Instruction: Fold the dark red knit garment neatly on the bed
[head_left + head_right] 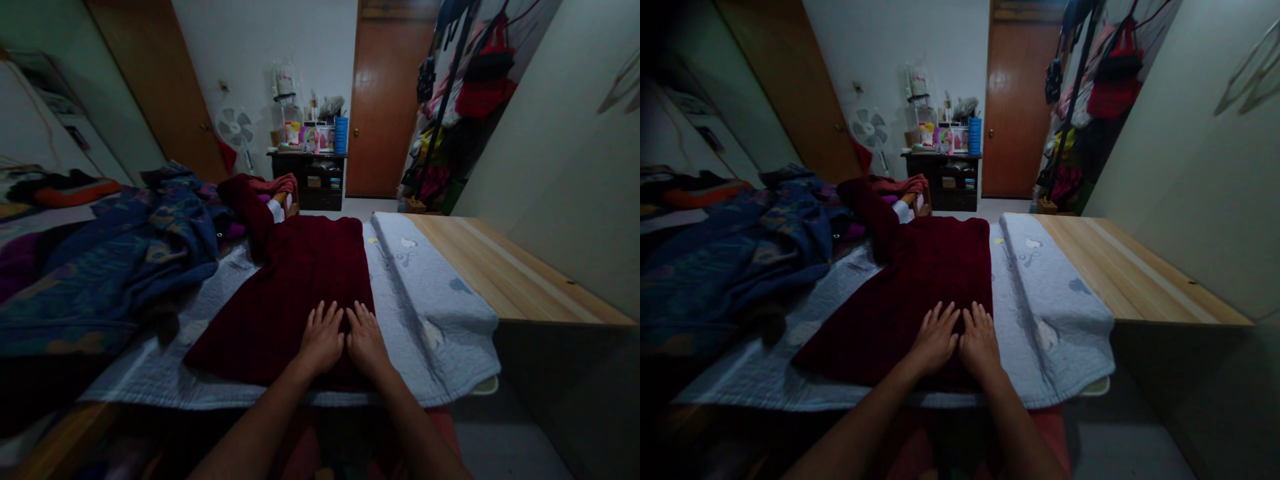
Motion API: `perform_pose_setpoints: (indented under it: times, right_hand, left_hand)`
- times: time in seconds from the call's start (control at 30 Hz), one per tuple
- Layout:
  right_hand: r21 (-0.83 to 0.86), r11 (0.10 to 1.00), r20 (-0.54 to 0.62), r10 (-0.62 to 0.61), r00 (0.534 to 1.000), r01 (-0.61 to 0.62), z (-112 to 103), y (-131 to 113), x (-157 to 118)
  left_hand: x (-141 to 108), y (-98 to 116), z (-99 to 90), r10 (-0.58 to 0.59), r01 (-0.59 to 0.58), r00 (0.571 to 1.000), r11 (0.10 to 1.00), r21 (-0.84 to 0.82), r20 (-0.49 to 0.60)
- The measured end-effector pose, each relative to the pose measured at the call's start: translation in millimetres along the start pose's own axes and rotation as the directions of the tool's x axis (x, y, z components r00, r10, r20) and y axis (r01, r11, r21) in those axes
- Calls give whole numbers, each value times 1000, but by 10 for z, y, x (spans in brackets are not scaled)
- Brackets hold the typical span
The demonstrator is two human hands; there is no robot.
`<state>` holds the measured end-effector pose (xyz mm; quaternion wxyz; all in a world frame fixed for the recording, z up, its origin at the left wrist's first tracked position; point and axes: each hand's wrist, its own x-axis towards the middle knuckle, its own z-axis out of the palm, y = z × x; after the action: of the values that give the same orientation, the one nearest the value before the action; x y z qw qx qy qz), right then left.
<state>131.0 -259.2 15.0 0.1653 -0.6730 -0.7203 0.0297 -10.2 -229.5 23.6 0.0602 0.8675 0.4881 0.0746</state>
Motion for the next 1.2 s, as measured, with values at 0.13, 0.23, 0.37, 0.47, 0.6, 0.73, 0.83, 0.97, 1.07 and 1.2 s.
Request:
perform_pose_setpoints:
  times: [0.13, 0.23, 0.37, 0.47, 0.6, 0.73, 0.83, 0.97, 1.07, 1.2]
  right_hand:
    - [-5, 1000, 16, 24, 1000, -24, -9, 3, 25]
    - [-1, 1000, 41, 22, 999, -22, -20, 39, 66]
    - [-7, 1000, 61, 30, 998, -29, -29, 109, 155]
    - [-11, 999, 65, 31, 997, -30, -25, 154, 246]
    - [-12, 999, 67, 34, 997, -33, -9, 197, 381]
    - [-11, 999, 63, 43, 997, -42, 7, 228, 498]
    - [-15, 999, 56, 43, 998, -43, 19, 254, 585]
    - [-22, 999, 72, 44, 996, -43, 45, 307, 737]
    - [-31, 999, 62, 38, 997, -37, 76, 354, 863]
    - [-43, 998, 38, 48, 998, -47, 112, 405, 994]
  left_hand:
    - [0, 13, 7, -38, 38, 999, 999, 7, 11]
    - [-1, 24, 7, -47, 46, 999, 999, 20, 20]
    - [-5, 36, 3, -40, 40, 999, 999, 31, 9]
    - [-8, 38, 0, -39, 39, 999, 998, 41, 16]
    - [-9, 37, 3, -36, 36, 999, 999, 41, 13]
    - [-4, 42, 7, -48, 47, 999, 998, 44, 18]
    - [-3, 45, 11, -50, 50, 999, 998, 47, 16]
    - [-10, 42, 17, -41, 41, 999, 999, 33, 0]
    - [-15, 37, 14, -41, 41, 999, 999, 22, -12]
    - [-18, 39, -10, -41, 41, 999, 999, 19, 4]
